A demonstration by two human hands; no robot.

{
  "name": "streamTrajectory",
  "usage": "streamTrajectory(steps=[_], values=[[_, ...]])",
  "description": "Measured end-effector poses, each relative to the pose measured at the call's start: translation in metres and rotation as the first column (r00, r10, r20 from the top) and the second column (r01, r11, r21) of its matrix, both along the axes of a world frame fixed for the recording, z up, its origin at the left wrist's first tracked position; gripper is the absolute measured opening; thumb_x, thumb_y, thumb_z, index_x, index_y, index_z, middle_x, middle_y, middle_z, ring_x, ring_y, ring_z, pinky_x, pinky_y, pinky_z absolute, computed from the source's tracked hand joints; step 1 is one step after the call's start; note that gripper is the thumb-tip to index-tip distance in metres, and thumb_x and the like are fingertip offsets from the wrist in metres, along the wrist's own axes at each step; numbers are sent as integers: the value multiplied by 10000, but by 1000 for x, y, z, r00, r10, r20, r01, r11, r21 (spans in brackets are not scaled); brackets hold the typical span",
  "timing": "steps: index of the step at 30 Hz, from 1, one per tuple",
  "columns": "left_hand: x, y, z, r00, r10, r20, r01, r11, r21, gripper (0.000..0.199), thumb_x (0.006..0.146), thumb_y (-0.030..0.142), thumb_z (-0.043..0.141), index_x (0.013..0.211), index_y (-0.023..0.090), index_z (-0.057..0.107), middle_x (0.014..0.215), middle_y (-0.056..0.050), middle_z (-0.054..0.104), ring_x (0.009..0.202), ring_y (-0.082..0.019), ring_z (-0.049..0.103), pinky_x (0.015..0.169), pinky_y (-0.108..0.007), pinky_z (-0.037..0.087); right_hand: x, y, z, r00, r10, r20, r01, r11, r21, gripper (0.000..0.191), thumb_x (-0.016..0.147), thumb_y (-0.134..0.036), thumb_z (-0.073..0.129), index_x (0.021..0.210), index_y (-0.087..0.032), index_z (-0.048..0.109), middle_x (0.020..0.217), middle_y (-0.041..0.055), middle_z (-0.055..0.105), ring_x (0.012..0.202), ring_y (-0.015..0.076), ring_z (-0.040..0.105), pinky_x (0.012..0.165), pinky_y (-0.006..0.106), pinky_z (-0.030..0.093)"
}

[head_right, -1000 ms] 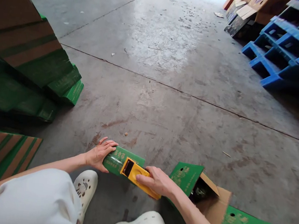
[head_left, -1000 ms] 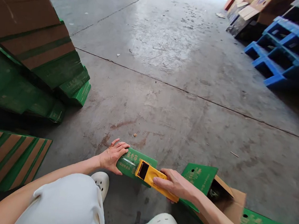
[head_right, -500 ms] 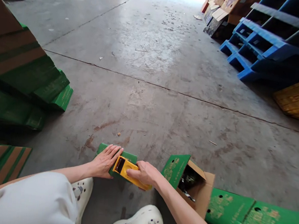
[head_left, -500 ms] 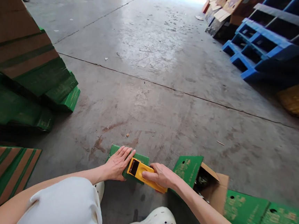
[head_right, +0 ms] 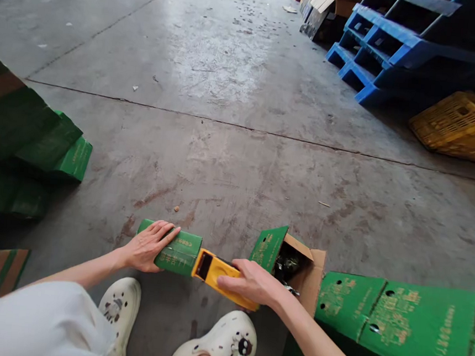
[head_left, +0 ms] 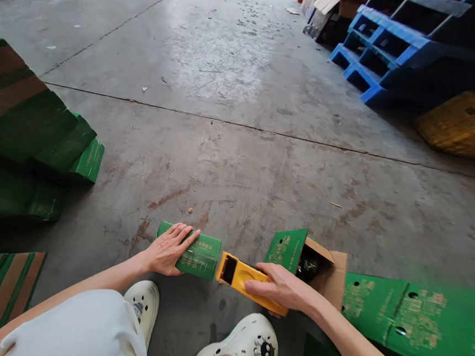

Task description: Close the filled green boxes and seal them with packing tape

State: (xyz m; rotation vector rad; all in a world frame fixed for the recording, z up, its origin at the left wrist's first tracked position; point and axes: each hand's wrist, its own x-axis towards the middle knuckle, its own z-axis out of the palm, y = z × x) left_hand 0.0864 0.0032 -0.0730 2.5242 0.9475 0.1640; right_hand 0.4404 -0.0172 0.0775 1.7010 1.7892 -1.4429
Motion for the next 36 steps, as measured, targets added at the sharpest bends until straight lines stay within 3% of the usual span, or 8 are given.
streamTrajectory(steps=[4, 12, 16, 19, 22, 26, 32, 36], values=[[1, 4, 0, 999, -10, -37, 11, 1000, 1, 1276, 670, 502, 779, 1704, 183, 104, 1583, -212, 411, 1470, -464, 367, 1281, -590, 200, 28, -8, -2, 998, -64, 1, 64, 998, 1, 522, 840, -686, 641, 876, -168, 696, 854, 75, 713, 724, 212, 604, 582, 285, 325], [17, 13, 10, 942, -105, -318, 94, 994, -48, 1557, 482, 472, 936, 1702, 178, 15, 1605, -281, 400, 1477, -500, 390, 1247, -668, 223, 24, -2, 9, 996, -89, 26, 89, 996, -4, 441, 808, -628, 679, 834, -188, 691, 795, 64, 716, 671, 202, 610, 557, 289, 309], [48, 15, 8, 861, -74, -504, 25, 994, -103, 1705, 289, 408, 1014, 1695, 203, 71, 1661, -375, 269, 1514, -647, 236, 1085, -837, 300, 22, -3, 16, 994, -93, 53, 90, 994, 62, 403, 774, -586, 726, 725, -189, 675, 678, 62, 681, 621, 205, 615, 556, 291, 323], [80, 0, 3, 860, 5, -510, -34, 998, -48, 1708, 281, 492, 1010, 1683, 176, 88, 1691, -402, 148, 1531, -686, 97, 1041, -921, 210, 25, -6, 16, 997, -50, 65, 45, 997, 68, 405, 781, -590, 706, 720, -190, 681, 684, 65, 693, 652, 217, 648, 559, 285, 348], [100, -18, 2, 937, 30, -347, -36, 999, -9, 1532, 425, 521, 943, 1670, 178, 118, 1665, -322, 299, 1548, -565, 249, 1204, -793, 136, 34, -11, 13, 996, -18, 82, 14, 998, 55, 441, 773, -623, 698, 777, -182, 707, 732, 70, 715, 719, 235, 679, 573, 276, 379], [104, -28, 9, 987, 63, -147, -63, 998, 4, 1271, 525, 440, 841, 1618, 181, 247, 1507, -220, 504, 1406, -438, 475, 1249, -598, 259, 50, -20, 14, 999, -4, 33, 4, 1000, -1, 504, 761, -666, 698, 865, -173, 713, 818, 73, 732, 722, 231, 682, 559, 275, 399], [78, -28, 21, 994, -54, -90, 54, 999, 3, 1169, 507, 419, 810, 1546, 179, 333, 1452, -188, 532, 1362, -409, 489, 1219, -545, 309, 64, -40, 26, 984, -98, -147, 68, 979, -195, 561, 724, -726, 713, 910, -200, 659, 778, 22, 713, 586, 186, 654, 521, 259, 416], [58, -29, 20, 989, -63, -131, 65, 998, 10, 1129, 526, 414, 784, 1540, 181, 348, 1441, -185, 540, 1328, -402, 510, 1197, -534, 327, 57, -47, 25, 988, -80, -130, 53, 978, -201, 539, 739, -706, 694, 920, -200, 651, 779, 36, 719, 617, 210, 663, 515, 267, 404]])
